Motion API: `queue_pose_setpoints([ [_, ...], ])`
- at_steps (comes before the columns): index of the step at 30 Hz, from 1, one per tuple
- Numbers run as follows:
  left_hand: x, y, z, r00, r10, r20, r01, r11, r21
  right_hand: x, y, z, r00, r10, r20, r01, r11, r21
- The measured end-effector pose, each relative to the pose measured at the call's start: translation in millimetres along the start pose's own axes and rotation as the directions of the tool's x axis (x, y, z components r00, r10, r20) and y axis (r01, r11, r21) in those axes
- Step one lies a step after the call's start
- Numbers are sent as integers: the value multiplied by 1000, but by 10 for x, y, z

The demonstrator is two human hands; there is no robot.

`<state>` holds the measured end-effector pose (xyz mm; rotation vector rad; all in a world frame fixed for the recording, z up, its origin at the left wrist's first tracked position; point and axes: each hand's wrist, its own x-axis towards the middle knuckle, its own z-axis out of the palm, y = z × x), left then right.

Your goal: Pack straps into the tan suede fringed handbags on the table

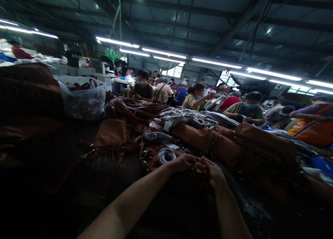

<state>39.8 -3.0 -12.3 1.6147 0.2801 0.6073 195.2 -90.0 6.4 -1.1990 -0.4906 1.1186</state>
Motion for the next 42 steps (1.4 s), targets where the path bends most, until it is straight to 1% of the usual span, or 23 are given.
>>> queue_pose_setpoints([
  [5,-7,-19,-11,1000,-8,-10,8,1000,25,12,27,11,998,-50,30,49,998,27],
  [12,17,-66,-31,999,6,40,-7,1000,30,26,21,22,996,-91,-21,92,994,54],
  [15,8,-30,-15,1000,3,26,-4,999,35,10,-1,37,995,-95,-38,97,993,61],
  [20,-2,-17,-4,999,-45,2,45,998,43,22,-28,62,992,-116,-46,119,990,70],
  [24,20,-79,-14,1000,-2,-5,2,999,35,-3,-34,85,986,-152,-69,156,986,60],
  [26,27,-89,-11,999,16,-51,-14,1000,27,-55,-10,85,976,-201,-83,202,979,-5],
  [28,27,-75,-1,991,14,-136,-11,1000,17,-122,41,75,962,-263,-75,249,956,-158],
  [29,26,-61,6,984,6,-176,-5,1000,7,-156,73,69,953,-297,-61,271,926,-262],
  [31,23,-31,18,976,-18,-219,11,999,-32,-211,135,61,932,-362,-17,311,825,-472],
  [33,21,-10,26,976,-47,-213,28,996,-89,-248,175,69,908,-418,25,344,712,-612],
  [34,21,-5,28,978,-55,-200,33,993,-112,-261,183,79,897,-440,38,357,671,-651],
  [36,18,1,30,982,-65,-175,43,990,-131,-277,178,104,884,-465,49,368,628,-686],
  [42,-15,49,26,987,-91,-130,83,994,-69,-296,152,129,866,-496,64,399,608,-686],
])
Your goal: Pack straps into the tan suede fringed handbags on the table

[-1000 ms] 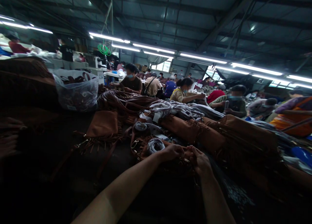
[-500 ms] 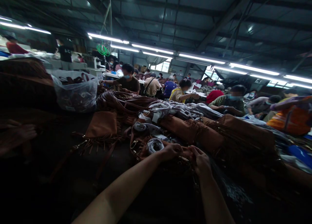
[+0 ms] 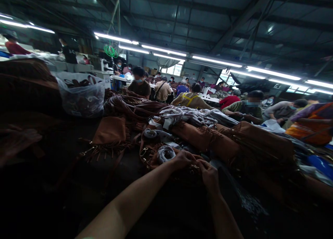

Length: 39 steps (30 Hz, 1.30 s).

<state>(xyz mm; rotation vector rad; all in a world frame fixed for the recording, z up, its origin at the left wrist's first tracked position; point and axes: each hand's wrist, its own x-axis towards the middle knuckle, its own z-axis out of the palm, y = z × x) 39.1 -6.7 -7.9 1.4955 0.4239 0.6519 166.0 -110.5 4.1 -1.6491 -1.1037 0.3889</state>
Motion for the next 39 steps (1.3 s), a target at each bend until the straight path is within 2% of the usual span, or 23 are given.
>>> queue_pose_setpoints([
  [3,-9,11,-21,999,-14,35,13,998,56,-4,30,-4,1000,-2,13,2,1000,-6],
  [11,37,-61,-72,998,-43,53,35,988,147,-8,22,-13,996,2,85,-6,999,38],
  [18,55,-75,-89,998,-24,50,15,982,188,24,85,7,994,42,104,-46,998,33],
  [22,67,-84,-98,996,-54,71,39,981,190,23,56,-19,994,-26,109,30,999,-36],
  [26,75,-74,-99,993,-82,79,66,980,189,-2,-3,-56,982,-144,122,160,978,-132],
  [32,109,-134,-126,991,-95,90,78,981,176,-17,-74,-65,923,-333,193,381,858,-343],
  [35,128,-170,-136,992,-94,85,81,987,139,-19,-80,-62,908,-347,233,415,815,-403],
  [39,120,-150,-119,990,-125,70,120,990,79,-23,-65,-40,918,-324,228,393,819,-418],
])
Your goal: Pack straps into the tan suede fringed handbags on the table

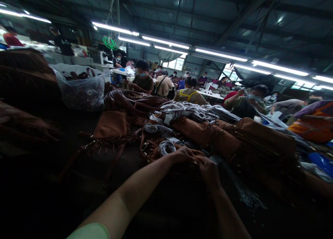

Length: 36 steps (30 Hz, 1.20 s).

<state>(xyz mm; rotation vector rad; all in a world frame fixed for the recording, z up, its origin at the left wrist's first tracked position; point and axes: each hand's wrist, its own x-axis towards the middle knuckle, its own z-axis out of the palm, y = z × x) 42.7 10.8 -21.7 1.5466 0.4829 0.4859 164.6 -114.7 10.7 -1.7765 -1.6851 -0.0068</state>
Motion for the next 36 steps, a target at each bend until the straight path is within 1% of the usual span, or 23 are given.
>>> queue_pose_setpoints([
  [2,-19,24,10,1000,-14,3,14,1000,-24,4,-12,18,1000,12,-14,-12,1000,-3],
  [6,-53,54,14,1000,-21,9,21,998,-51,23,-39,11,1000,-19,-10,18,1000,-17],
  [10,-60,46,-1,999,-28,32,29,999,-40,44,-8,-46,999,-12,48,8,997,77],
  [13,-52,13,-16,998,11,55,-10,1000,-7,58,36,-63,998,16,56,-24,988,151],
  [16,-40,-30,-28,997,53,49,-53,999,5,63,54,-58,998,32,52,-40,986,161],
  [20,-22,-63,-29,998,53,46,-53,999,-8,48,29,-50,996,35,77,-42,995,89],
  [25,-15,-53,-11,1000,27,9,-26,999,-21,-7,22,16,997,-73,12,74,994,-81],
  [28,-27,-26,-14,1000,3,0,-3,998,-58,-50,41,83,995,-98,-8,95,982,-161],
  [33,-43,4,-31,999,-47,15,47,996,-70,-100,27,156,994,-91,-62,80,983,-167],
  [36,-46,33,-10,999,-37,-4,37,999,-41,-109,-2,165,994,-79,-74,64,980,-189],
])
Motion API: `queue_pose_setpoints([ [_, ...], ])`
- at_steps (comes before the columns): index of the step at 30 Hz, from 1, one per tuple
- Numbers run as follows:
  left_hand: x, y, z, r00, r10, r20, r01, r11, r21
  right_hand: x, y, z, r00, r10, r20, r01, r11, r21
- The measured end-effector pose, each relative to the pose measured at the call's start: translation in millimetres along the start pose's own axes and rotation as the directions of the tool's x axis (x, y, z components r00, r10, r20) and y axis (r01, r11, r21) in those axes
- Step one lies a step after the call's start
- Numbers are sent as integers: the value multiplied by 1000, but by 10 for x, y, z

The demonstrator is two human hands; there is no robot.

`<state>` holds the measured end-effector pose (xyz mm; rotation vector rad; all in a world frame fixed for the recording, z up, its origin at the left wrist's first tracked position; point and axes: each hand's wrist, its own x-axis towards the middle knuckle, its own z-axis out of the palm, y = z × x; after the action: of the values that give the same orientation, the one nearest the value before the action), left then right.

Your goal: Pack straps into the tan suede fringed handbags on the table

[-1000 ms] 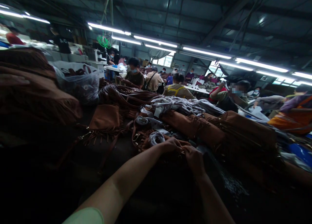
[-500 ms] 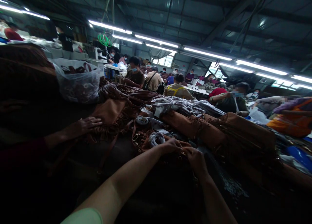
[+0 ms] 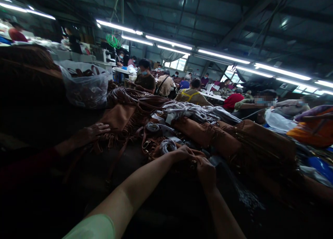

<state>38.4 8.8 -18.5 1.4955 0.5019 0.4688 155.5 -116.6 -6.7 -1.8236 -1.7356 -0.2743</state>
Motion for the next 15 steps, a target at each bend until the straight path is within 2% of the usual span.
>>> queue_pose_setpoints([
  [3,-60,120,13,999,44,2,-44,991,130,2,-26,-34,999,38,6,-38,999,-1],
  [5,-174,269,-36,994,102,-33,-86,942,324,7,-48,-79,997,76,15,-76,997,17],
  [7,-348,443,-153,969,206,-136,-86,797,597,13,-85,-131,995,97,18,-98,994,39],
  [9,-541,600,-322,935,286,-208,9,569,822,22,-139,-174,995,97,12,-97,994,55],
  [11,-694,701,-502,952,226,-209,110,383,917,33,-206,-195,996,87,2,-87,994,60],
  [12,-742,726,-583,965,170,-198,135,325,936,38,-239,-197,996,84,1,-84,995,61],
  [15,-772,724,-772,991,51,-121,104,254,962,49,-316,-181,998,66,16,-67,996,64],
])
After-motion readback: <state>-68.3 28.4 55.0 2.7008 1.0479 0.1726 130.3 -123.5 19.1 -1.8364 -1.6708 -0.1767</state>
